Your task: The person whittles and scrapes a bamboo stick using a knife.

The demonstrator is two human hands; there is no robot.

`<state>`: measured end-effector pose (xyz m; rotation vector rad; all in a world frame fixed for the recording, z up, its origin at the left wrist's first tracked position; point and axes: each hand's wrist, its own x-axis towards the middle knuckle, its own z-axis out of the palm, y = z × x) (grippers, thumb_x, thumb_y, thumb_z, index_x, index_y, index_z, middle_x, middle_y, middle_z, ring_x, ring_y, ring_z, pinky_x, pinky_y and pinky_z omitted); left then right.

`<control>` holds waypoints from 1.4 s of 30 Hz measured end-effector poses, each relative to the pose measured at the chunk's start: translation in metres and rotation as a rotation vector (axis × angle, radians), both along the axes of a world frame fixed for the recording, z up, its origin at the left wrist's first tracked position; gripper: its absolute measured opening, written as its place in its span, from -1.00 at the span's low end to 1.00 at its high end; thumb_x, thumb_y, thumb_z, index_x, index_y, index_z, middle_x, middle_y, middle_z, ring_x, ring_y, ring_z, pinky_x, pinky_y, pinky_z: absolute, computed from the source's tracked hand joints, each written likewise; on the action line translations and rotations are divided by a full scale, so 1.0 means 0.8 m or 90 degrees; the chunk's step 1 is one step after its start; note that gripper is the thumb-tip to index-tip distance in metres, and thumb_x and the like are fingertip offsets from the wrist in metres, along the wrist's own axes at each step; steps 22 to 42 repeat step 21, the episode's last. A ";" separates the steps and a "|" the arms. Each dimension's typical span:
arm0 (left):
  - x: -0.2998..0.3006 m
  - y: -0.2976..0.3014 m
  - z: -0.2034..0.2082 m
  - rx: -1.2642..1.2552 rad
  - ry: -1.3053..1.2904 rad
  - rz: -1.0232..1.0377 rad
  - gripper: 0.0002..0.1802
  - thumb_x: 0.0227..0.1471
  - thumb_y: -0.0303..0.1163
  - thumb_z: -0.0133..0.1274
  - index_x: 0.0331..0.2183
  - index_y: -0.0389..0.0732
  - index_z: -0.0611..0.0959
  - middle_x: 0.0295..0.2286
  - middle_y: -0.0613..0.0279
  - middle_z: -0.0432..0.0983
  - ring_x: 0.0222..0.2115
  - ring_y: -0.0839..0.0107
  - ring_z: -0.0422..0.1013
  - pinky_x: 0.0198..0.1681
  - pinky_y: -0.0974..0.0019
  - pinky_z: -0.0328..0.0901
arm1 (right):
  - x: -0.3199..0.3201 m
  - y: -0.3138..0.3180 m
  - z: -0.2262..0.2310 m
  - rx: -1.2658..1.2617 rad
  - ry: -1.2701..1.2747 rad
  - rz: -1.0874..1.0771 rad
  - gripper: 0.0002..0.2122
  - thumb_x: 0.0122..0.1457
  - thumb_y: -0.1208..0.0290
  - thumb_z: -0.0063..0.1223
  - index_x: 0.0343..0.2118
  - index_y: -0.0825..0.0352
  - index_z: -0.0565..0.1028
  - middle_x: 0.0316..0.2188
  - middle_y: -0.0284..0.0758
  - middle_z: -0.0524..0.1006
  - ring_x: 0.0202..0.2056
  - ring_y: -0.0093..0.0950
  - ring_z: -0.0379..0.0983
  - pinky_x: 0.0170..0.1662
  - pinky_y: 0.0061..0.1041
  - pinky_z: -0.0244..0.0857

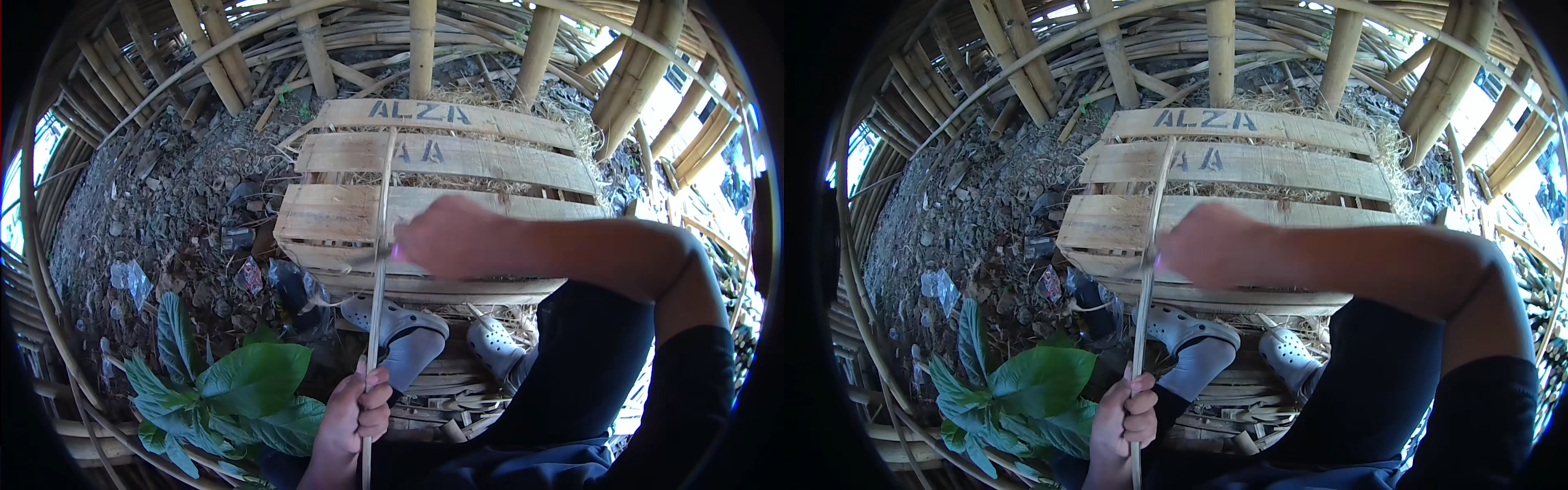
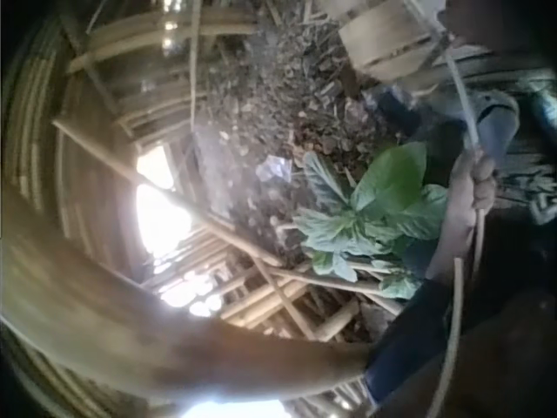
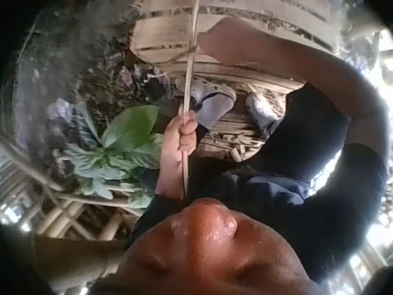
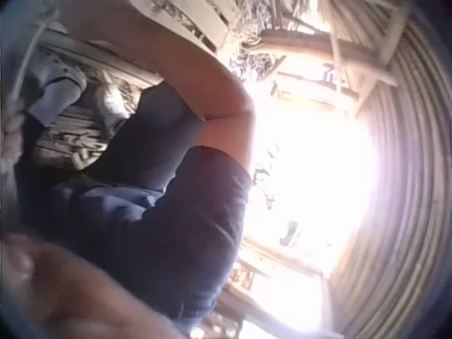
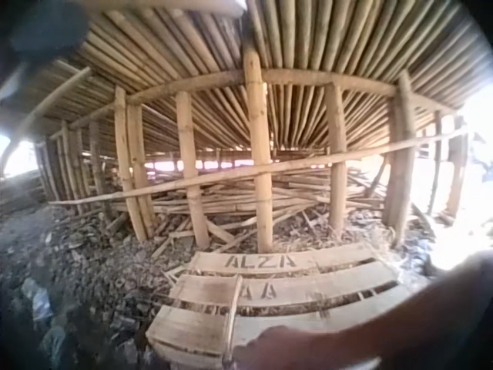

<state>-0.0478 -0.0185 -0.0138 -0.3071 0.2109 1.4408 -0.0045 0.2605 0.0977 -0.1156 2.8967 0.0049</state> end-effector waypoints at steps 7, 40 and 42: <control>0.001 -0.001 0.001 0.046 -0.039 0.008 -0.72 0.30 -0.20 -0.38 -0.37 -0.12 0.34 -0.70 0.52 -0.10 -0.82 0.74 -0.22 -0.86 0.55 -0.28 | 0.006 -0.022 0.004 -0.050 -0.040 0.036 -0.69 0.27 0.15 -0.25 -0.36 0.32 0.39 -0.50 -0.16 0.53 -0.35 -0.18 0.53 -0.24 -0.24 0.40; 0.003 -0.012 0.003 0.021 -0.013 -0.028 -0.70 0.24 -0.04 -0.24 -0.37 -0.05 0.29 -0.70 0.52 -0.07 -0.83 0.76 -0.21 -0.86 0.57 -0.27 | -0.001 -0.014 0.038 -0.001 -0.113 -0.065 -0.61 0.28 0.10 -0.31 -0.23 0.37 0.43 -0.34 -0.09 0.57 -0.25 -0.22 0.55 -0.03 -0.19 0.34; 0.003 -0.012 0.003 0.021 -0.013 -0.028 -0.70 0.24 -0.04 -0.24 -0.37 -0.05 0.29 -0.70 0.52 -0.07 -0.83 0.76 -0.21 -0.86 0.57 -0.27 | -0.001 -0.014 0.038 -0.001 -0.113 -0.065 -0.61 0.28 0.10 -0.31 -0.23 0.37 0.43 -0.34 -0.09 0.57 -0.25 -0.22 0.55 -0.03 -0.19 0.34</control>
